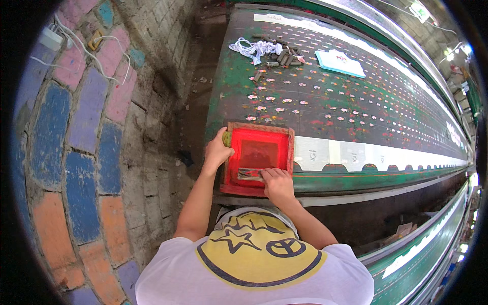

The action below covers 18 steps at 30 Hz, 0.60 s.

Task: The person uses a squeegee to spread red ink across a screen printing frame held over a conveyor belt. The person repeatedly wipes the squeegee and re-inks it from the frame while the belt carries printed t-shirts past the work area.

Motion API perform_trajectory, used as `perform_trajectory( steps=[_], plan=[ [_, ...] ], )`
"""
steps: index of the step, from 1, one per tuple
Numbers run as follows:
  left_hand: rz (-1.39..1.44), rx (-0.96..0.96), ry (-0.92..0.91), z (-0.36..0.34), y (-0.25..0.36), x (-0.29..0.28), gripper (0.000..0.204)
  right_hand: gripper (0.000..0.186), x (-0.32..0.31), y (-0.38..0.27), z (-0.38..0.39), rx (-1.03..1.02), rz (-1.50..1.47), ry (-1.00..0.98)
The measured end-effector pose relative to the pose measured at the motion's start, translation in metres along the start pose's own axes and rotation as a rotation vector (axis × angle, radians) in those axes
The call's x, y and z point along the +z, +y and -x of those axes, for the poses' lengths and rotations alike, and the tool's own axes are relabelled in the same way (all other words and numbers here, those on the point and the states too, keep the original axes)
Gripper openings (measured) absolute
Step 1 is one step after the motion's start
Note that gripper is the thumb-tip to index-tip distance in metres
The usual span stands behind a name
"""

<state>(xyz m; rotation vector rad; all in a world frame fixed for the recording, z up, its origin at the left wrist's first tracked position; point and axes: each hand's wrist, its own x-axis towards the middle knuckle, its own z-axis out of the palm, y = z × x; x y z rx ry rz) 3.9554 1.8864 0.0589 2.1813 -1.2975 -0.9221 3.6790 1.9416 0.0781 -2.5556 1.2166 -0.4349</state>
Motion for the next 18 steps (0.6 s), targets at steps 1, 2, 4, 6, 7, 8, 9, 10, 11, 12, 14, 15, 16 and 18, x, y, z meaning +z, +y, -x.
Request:
perform_trajectory(
  steps=[1,2,4,6,7,8,9,10,11,12,14,15,16,18],
  plan=[
    [0.002,-0.001,0.004,-0.002,0.002,-0.001,0.102,0.041,-0.002,0.001,-0.001,-0.009,-0.012,0.031],
    [0.003,-0.002,0.008,-0.004,0.004,-0.001,0.102,0.041,-0.005,0.002,0.001,-0.018,-0.025,0.062],
    [0.000,-0.002,-0.006,-0.005,0.002,-0.002,0.102,0.042,-0.004,0.004,0.011,-0.033,-0.042,0.075],
    [0.001,0.010,-0.033,-0.006,0.002,-0.004,0.101,0.042,0.000,0.006,0.019,-0.054,-0.041,0.045],
    [-0.002,0.014,-0.032,-0.006,0.003,-0.005,0.101,0.041,0.002,0.005,0.018,-0.085,-0.010,0.076],
    [-0.004,0.016,-0.030,-0.004,0.003,-0.006,0.101,0.041,0.004,0.005,0.016,-0.118,0.022,0.106],
    [-0.005,0.016,-0.027,-0.003,0.004,-0.007,0.101,0.040,0.006,0.005,0.013,-0.152,0.053,0.134],
    [-0.011,0.026,-0.026,-0.003,0.003,-0.007,0.101,0.040,0.009,0.008,0.005,-0.143,0.059,0.148],
    [-0.016,0.034,-0.024,-0.005,0.002,-0.005,0.101,0.039,0.013,0.014,-0.008,-0.135,0.065,0.162],
    [-0.021,0.041,-0.019,-0.006,-0.001,-0.004,0.101,0.039,0.018,0.020,-0.022,-0.131,0.069,0.175],
    [-0.007,0.049,-0.021,-0.005,0.000,-0.002,0.102,0.036,0.020,0.032,-0.048,-0.123,0.080,0.213],
    [0.001,0.052,-0.019,-0.006,0.000,-0.003,0.103,0.035,0.021,0.038,-0.061,-0.122,0.085,0.232],
    [0.000,0.051,-0.023,-0.006,0.000,-0.003,0.103,0.031,0.020,0.043,-0.073,-0.085,0.079,0.175],
    [-0.006,0.047,-0.032,-0.007,0.001,-0.004,0.103,0.023,0.016,0.055,-0.094,-0.011,0.063,0.061]
  ],
)
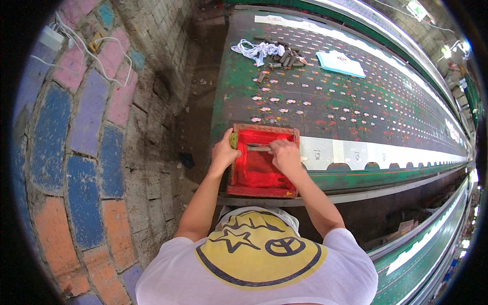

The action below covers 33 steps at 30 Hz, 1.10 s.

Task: The person uses a squeegee to spread red ink across a screen printing frame held over a conveyor belt. The person repeatedly wipes the squeegee and re-inks it from the frame while the belt carries printed t-shirts past the work area.

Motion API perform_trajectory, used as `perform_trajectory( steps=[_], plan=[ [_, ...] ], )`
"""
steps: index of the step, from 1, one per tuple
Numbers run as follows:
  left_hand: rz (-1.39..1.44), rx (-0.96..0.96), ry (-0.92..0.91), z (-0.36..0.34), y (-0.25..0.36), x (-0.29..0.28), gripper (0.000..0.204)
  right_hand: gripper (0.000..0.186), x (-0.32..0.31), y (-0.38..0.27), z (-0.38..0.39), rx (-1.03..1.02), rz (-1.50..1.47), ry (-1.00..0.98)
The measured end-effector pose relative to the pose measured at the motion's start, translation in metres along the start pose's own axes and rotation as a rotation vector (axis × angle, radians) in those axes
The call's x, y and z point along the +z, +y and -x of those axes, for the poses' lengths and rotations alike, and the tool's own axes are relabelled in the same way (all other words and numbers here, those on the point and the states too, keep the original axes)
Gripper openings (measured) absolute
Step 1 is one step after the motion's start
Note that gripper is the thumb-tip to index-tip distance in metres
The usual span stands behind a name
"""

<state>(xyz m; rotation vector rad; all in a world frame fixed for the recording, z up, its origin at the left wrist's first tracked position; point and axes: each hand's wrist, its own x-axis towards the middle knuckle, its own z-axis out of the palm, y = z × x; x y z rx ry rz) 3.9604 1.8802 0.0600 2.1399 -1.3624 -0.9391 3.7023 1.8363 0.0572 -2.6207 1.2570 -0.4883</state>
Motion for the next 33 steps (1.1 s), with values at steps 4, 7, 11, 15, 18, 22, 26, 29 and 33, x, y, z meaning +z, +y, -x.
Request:
perform_trajectory(
  steps=[4,7,11,15,18,22,26,29,33],
  plan=[
    [0.002,0.026,0.018,-0.001,-0.005,0.003,0.103,0.008,-0.018,0.008,-0.027,-0.041,0.040,0.110],
    [0.001,0.025,-0.001,-0.003,-0.005,0.002,0.104,0.010,-0.013,0.006,-0.025,-0.025,0.029,0.113],
    [0.003,-0.002,-0.018,-0.001,-0.004,0.000,0.103,0.024,-0.009,-0.018,0.026,-0.004,0.035,-0.026],
    [0.013,-0.003,-0.010,-0.001,-0.005,0.001,0.102,0.038,-0.013,-0.045,0.080,-0.061,-0.017,0.035],
    [0.059,-0.012,-0.009,-0.005,-0.003,0.003,0.101,0.040,-0.018,-0.043,0.086,-0.074,-0.018,0.043],
    [0.166,-0.024,0.036,-0.007,0.005,0.006,0.104,0.038,-0.039,-0.030,0.084,-0.062,-0.005,0.044],
    [0.224,0.034,0.040,-0.006,0.038,0.040,0.103,0.035,-0.073,0.004,0.096,-0.034,0.058,0.039],
    [0.248,0.054,0.023,-0.004,0.065,0.086,0.101,0.034,-0.093,0.042,0.118,-0.003,0.083,0.054],
    [0.156,0.041,0.014,0.015,0.127,0.127,0.098,0.033,-0.109,0.093,0.149,0.046,0.125,0.049]
  ],
)
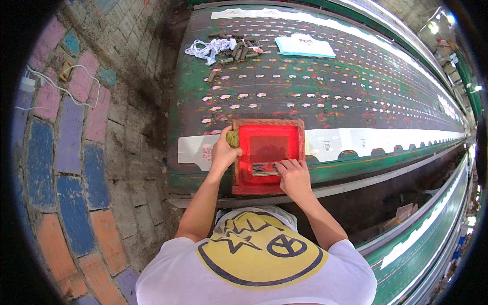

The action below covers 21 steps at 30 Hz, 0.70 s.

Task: The person uses a squeegee to spread red ink across a screen printing frame held over a conveyor belt. The person repeatedly wipes the squeegee and re-inks it from the frame while the belt carries printed t-shirts past the work area.

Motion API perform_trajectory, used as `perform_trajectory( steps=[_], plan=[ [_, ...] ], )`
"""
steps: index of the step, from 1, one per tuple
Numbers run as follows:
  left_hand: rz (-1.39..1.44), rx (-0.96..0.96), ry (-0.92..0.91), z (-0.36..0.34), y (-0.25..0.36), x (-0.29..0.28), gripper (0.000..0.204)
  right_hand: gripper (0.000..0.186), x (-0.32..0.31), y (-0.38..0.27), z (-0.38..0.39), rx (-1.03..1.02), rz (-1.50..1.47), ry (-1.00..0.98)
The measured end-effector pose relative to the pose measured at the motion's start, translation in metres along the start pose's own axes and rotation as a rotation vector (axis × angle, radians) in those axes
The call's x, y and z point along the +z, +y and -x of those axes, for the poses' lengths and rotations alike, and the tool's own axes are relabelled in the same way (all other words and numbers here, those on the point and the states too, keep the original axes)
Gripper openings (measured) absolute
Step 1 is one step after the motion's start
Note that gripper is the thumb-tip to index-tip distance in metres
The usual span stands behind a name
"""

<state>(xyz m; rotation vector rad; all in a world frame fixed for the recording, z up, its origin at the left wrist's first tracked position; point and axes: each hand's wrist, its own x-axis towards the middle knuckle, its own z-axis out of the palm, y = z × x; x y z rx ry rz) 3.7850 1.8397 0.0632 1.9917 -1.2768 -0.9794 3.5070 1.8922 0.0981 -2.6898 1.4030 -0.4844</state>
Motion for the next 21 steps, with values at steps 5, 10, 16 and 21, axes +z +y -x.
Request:
perform_trajectory(
  steps=[5,10,16,21],
  plan=[
    [-0.036,-0.030,-0.014,0.002,0.008,0.036,0.098,0.033,0.000,0.034,0.020,0.009,-0.045,-0.042],
    [-0.084,-0.046,0.017,0.006,0.013,0.043,0.098,0.034,0.009,0.048,0.026,-0.001,-0.101,-0.036],
    [-0.116,-0.078,0.012,0.002,0.015,0.043,0.097,0.033,0.008,0.049,0.026,-0.024,-0.163,-0.021],
    [-0.072,-0.057,0.013,0.003,0.013,0.043,0.094,0.034,0.007,0.048,0.032,-0.032,-0.225,0.000]
  ],
)
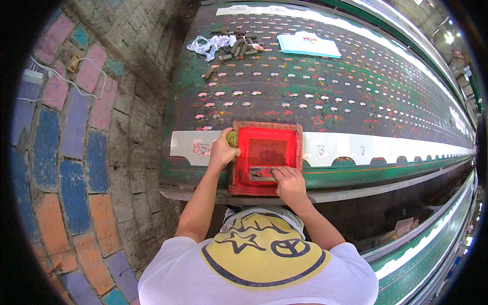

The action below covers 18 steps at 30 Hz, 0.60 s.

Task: The person uses a squeegee to spread red ink across a screen printing frame held over a conveyor belt. The person repeatedly wipes the squeegee and re-inks it from the frame while the belt carries printed t-shirts past the work area.

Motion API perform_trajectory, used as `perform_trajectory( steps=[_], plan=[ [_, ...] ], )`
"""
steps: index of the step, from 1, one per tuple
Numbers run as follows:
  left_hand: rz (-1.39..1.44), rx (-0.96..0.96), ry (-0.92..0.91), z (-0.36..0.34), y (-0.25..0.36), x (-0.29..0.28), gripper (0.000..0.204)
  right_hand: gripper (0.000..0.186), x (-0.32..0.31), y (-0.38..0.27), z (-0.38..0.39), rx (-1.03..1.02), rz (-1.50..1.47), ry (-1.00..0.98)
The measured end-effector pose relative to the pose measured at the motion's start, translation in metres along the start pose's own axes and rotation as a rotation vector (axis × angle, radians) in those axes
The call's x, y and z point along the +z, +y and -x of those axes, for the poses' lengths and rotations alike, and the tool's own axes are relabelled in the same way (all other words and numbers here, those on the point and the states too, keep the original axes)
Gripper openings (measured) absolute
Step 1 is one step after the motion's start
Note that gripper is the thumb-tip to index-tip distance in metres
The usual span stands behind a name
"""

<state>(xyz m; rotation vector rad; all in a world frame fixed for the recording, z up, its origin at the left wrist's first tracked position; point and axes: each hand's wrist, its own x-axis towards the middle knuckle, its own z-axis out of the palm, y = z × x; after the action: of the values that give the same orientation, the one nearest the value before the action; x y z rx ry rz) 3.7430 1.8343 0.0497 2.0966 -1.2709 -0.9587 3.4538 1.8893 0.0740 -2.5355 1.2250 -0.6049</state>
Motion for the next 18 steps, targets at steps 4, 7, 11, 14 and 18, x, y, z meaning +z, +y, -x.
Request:
perform_trajectory(
  steps=[4,7,11,14,18],
  plan=[
    [0.004,-0.005,-0.011,0.003,0.006,-0.001,0.094,0.034,-0.009,-0.011,0.017,-0.006,0.018,0.004],
    [0.001,-0.007,-0.009,0.002,0.004,0.001,0.094,0.034,0.000,-0.012,0.020,-0.031,0.038,0.023],
    [-0.036,0.030,-0.010,0.000,0.001,0.002,0.094,0.035,0.014,0.008,-0.010,-0.079,0.098,0.089],
    [-0.014,-0.017,-0.061,0.002,0.009,-0.002,0.095,0.028,0.023,0.030,-0.051,-0.064,0.121,0.129],
    [-0.040,0.031,-0.056,0.001,0.002,-0.003,0.096,0.016,0.006,0.045,-0.101,0.012,0.055,-0.040]
  ],
)
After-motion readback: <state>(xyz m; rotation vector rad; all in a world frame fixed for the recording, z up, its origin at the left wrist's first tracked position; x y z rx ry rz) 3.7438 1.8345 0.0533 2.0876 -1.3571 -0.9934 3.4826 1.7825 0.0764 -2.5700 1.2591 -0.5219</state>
